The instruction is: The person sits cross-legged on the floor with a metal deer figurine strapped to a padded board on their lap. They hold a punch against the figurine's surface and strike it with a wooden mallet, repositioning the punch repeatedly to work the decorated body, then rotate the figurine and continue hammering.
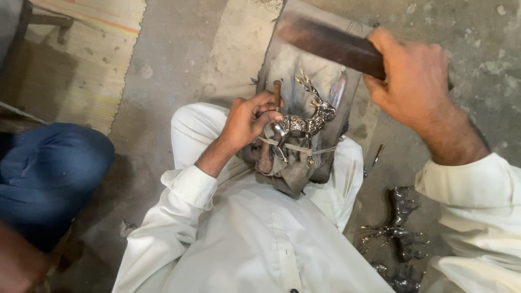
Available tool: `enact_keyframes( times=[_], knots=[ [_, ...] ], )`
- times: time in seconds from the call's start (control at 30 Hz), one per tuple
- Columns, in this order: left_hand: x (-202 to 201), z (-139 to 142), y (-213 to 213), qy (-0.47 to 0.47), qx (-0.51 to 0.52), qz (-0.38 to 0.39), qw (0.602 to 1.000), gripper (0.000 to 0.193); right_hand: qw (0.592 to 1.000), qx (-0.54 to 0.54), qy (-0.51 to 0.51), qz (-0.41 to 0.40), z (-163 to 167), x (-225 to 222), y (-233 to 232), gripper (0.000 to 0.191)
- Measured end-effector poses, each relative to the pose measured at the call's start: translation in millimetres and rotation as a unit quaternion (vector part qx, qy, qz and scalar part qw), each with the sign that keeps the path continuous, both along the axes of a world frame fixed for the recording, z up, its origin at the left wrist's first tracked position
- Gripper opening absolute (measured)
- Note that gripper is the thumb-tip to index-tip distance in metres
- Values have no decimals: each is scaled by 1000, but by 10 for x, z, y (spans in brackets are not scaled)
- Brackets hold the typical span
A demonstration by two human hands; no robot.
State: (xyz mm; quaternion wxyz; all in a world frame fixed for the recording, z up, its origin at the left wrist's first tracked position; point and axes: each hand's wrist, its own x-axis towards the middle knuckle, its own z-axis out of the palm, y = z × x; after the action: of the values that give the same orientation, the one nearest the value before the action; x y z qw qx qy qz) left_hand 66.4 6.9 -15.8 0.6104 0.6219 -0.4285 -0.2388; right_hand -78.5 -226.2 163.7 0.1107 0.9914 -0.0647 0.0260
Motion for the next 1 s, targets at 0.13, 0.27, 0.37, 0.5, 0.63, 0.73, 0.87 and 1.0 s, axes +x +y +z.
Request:
enact_keyframes(
  times=[0.13,0.27,0.37,0.5,0.63,0.73,0.87,1.0],
  knots=[
    [4,16,-9,41,17,5,999,25,999,-34,24,13,25,10,38,42],
    [-18,27,-1,11,50,35,998,27,998,31,-4,-56,89,11,61,36],
    [-16,18,14,-29,32,30,999,26,999,-29,-6,43,68,-20,108,40],
    [-35,-6,15,-31,-14,13,999,26,998,39,-38,-6,41,-60,95,34],
    [-41,-16,7,-41,20,32,998,26,999,-8,-25,22,16,-70,74,37],
    [-66,-17,5,-44,11,46,998,26,1000,4,-2,-4,21,-85,67,39],
    [-88,0,22,-72,8,45,996,27,999,-6,-23,21,-2,-114,96,31],
    [-116,36,46,-62,6,42,997,24,999,48,-24,-4,-15,-140,87,35]
  ],
)
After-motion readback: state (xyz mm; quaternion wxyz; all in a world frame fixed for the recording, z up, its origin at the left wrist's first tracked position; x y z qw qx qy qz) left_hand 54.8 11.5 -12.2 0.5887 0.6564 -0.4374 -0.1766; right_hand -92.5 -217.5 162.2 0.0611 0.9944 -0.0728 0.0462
